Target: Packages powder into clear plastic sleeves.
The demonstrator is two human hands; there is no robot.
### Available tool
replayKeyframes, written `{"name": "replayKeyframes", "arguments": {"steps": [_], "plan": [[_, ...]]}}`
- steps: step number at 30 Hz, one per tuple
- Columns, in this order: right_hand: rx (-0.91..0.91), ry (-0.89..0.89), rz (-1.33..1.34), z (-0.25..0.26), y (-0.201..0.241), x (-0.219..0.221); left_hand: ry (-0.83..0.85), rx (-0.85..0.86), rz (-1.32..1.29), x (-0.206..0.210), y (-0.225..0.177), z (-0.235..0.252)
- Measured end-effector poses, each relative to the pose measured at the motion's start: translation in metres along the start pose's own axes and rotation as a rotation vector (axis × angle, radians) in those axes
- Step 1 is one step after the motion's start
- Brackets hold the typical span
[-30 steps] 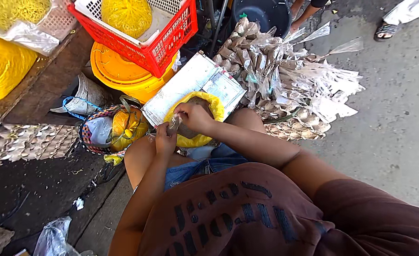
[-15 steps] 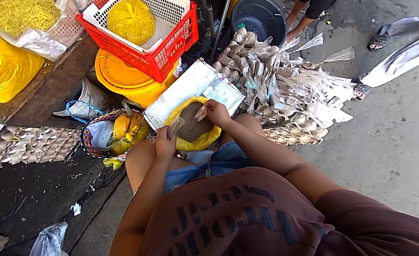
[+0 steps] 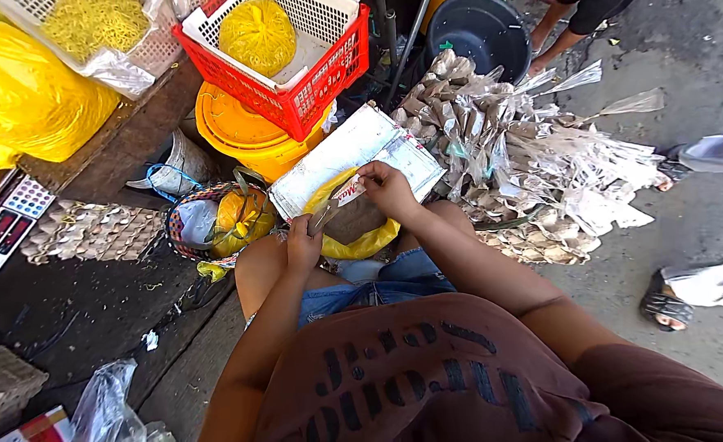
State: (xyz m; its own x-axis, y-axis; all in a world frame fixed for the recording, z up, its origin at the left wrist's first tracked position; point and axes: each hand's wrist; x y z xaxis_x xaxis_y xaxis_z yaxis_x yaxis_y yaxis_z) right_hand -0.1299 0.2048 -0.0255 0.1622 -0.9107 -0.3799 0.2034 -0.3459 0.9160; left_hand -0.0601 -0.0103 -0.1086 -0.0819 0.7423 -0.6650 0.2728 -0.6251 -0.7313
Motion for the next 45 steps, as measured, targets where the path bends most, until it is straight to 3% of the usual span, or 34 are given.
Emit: {"name": "replayKeyframes", "arguments": {"steps": [4, 6, 9, 11, 14, 16, 21, 24, 31, 36, 38, 40, 42, 45], "plan": [[-0.573, -0.008, -0.237, -0.013, 0.001, 0.017, 0.009, 0.007, -0.059, -0.001, -0.003, -0.001], [-0.687, -0.089, -0.248, -0.013, 0.006, 0.010, 0.019, -0.026, -0.168, -0.005, -0.002, 0.003], [-0.588, -0.203, -0.188, -0.011, 0.004, -0.011, 0.056, -0.127, -0.463, -0.015, -0.008, 0.013], [-0.417, -0.203, -0.214, -0.011, -0.010, -0.024, 0.078, -0.184, -0.690, -0.024, -0.021, 0.023], [-0.050, -0.002, -0.289, -0.023, -0.033, -0.034, 0.120, -0.206, -0.974, -0.043, -0.046, 0.038], [0.099, 0.097, -0.329, -0.033, -0.047, -0.032, 0.194, -0.222, -1.125, -0.057, -0.064, 0.048], [0.092, 0.032, -0.375, -0.047, -0.048, -0.026, 0.203, -0.179, -1.325, -0.080, -0.093, 0.079], [0.055, 0.040, -0.370, -0.044, -0.046, -0.031, 0.117, -0.046, -1.219, -0.089, -0.101, 0.094], [0.011, 0.042, -0.322, -0.046, -0.047, -0.033, -0.002, 0.048, -0.820, -0.109, -0.126, 0.104], [-0.064, 0.027, -0.295, -0.046, -0.048, -0.030, -0.154, 0.318, -0.418, -0.135, -0.135, 0.110], [-0.093, 0.018, -0.296, -0.046, -0.051, -0.028, -0.215, 0.324, -0.269, -0.134, -0.133, 0.107], [-0.091, 0.036, -0.294, -0.046, -0.051, -0.027, -0.149, 0.238, -0.093, -0.125, -0.126, 0.103], [-0.095, 0.051, -0.296, -0.045, -0.049, -0.029, -0.127, 0.191, -0.058, -0.116, -0.125, 0.097], [-0.143, 0.013, -0.289, -0.041, -0.046, -0.030, -0.228, 0.321, -0.135, -0.117, -0.131, 0.087]]}}
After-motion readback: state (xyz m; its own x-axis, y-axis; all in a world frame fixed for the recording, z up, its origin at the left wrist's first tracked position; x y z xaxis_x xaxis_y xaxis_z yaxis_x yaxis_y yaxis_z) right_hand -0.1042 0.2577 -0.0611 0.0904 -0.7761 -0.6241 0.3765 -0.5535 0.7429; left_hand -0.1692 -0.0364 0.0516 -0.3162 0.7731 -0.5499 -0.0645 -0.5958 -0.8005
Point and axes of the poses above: each hand's wrist, its own z-axis towards the middle knuckle, its own x-axis out of the palm, y = z × x, and after that the axes turned 13 degrees about -x, right-handed
